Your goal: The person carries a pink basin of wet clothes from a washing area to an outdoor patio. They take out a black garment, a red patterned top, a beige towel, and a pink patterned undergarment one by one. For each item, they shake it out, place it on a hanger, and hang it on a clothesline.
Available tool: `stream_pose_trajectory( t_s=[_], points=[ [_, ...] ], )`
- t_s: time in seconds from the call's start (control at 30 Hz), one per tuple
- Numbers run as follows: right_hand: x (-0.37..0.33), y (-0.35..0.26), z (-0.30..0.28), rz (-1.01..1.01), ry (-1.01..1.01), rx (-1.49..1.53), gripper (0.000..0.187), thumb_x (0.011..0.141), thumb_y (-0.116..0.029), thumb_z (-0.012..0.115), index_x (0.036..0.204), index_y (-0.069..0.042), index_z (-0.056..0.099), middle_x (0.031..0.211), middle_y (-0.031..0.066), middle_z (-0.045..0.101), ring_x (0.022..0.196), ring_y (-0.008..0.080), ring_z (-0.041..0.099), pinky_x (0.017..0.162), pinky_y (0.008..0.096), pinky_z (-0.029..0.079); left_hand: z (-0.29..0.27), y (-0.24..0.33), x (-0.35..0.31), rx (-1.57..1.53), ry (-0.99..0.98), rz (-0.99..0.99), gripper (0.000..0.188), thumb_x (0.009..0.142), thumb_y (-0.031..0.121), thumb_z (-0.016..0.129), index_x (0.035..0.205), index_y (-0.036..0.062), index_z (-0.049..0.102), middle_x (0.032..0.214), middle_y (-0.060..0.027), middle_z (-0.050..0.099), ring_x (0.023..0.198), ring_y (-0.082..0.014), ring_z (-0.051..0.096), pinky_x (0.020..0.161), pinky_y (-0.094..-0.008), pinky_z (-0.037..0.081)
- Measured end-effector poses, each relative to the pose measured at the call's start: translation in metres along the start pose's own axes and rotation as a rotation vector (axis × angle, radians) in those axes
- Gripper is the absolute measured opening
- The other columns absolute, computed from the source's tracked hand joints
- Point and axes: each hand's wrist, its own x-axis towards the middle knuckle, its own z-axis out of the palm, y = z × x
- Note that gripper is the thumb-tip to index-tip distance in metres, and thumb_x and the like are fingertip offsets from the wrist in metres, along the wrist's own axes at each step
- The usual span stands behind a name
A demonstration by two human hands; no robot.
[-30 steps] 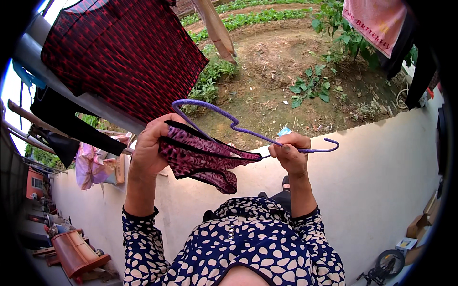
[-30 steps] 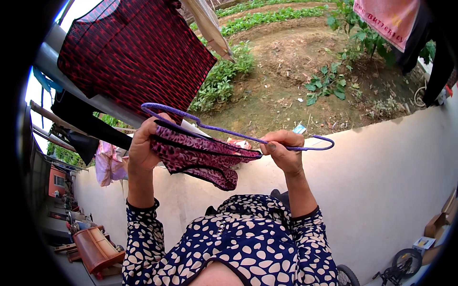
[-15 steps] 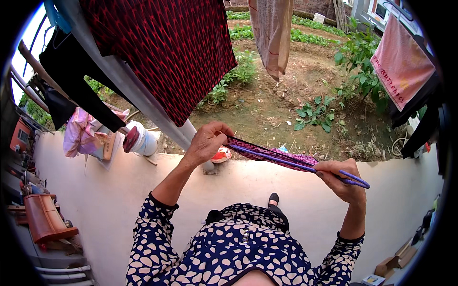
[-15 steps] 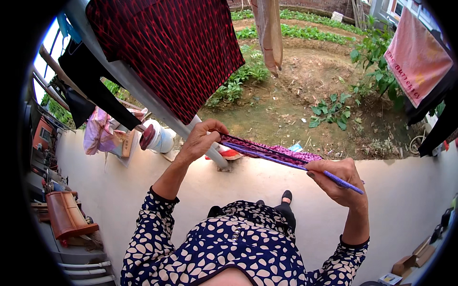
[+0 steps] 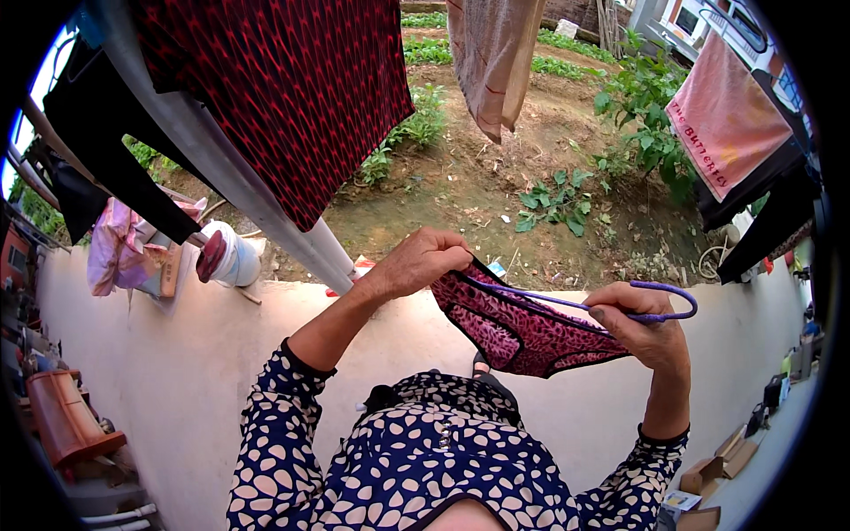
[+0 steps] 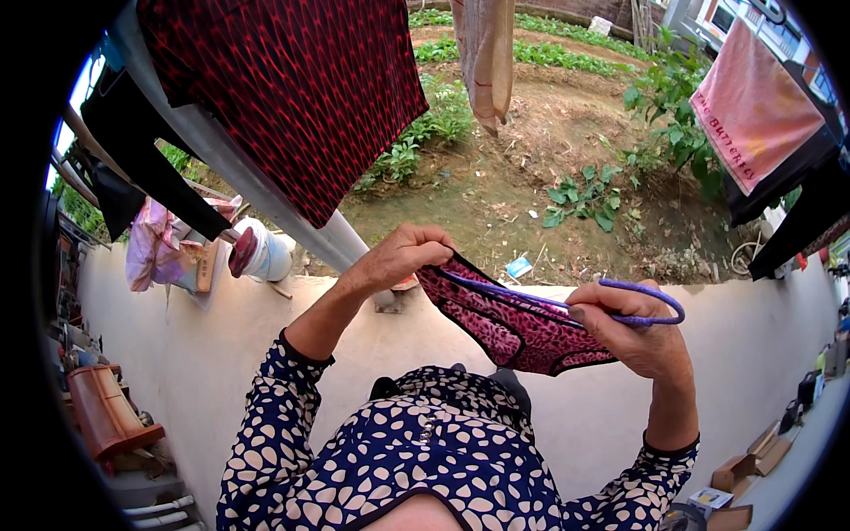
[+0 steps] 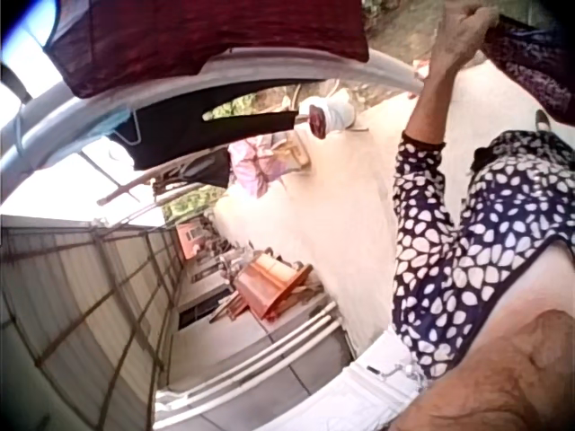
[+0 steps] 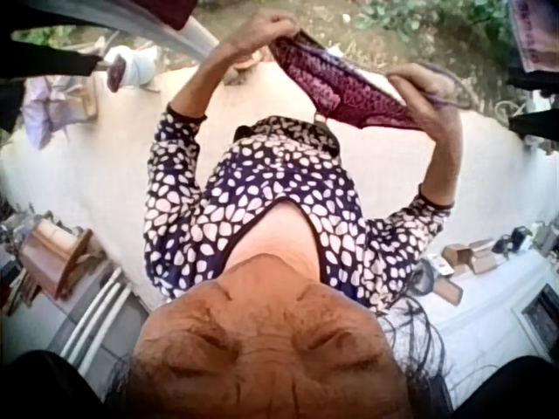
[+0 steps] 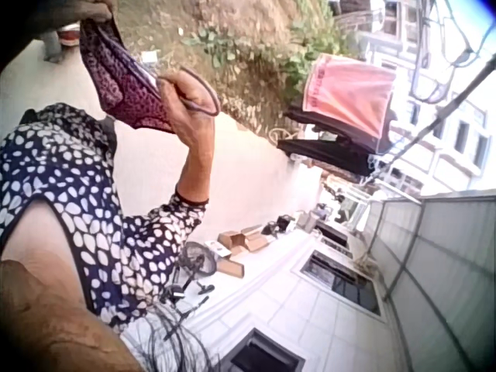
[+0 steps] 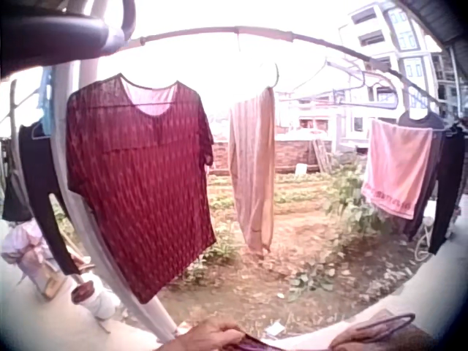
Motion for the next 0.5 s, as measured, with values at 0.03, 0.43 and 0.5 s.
stream_pose_trajectory(
  t_s=[0.03,0.43,0.5],
  points=[
    [0.0,-0.003,-0.005,0.083,0.008,0.067,0.011,0.078,-0.008,0.064,0.082,0.002,0.063,0.062,0.0019,0.055,0.053,0.0072,0.046,0.046,0.0222,0.036,-0.005,0.004,0.0,-0.102,-0.128,0.025,0.033,0.079,0.03,0.059,0.093,-0.0005,0.061,0.082,0.0002,0.058,0.078,-0.009,0.054,0.074,-0.023,0.043],
    [-0.003,-0.054,-0.042,-0.061,0.086,0.673,0.032,0.09,-0.017,0.051,0.11,0.008,0.047,0.058,-0.0049,0.036,0.046,0.0017,0.027,0.042,0.0186,0.021,0.011,-0.116,0.029,-0.668,-0.202,0.105,0.106,0.059,0.017,0.079,0.143,0.0176,0.013,0.138,-0.0067,0.029,0.125,-0.0229,0.029,0.101,-0.0372,0.03],
    [-0.005,-0.058,-0.053,-0.076,0.134,0.69,0.032,0.092,-0.02,0.049,0.112,0.006,0.047,0.057,-0.0055,0.032,0.047,0.0021,0.024,0.042,0.0193,0.022,0.043,-0.116,0.042,-0.629,-0.294,0.098,0.102,0.061,0.011,0.078,0.142,0.0141,0.017,0.138,-0.0054,0.031,0.126,-0.0216,0.029,0.102,-0.0377,0.029]
  ],
)
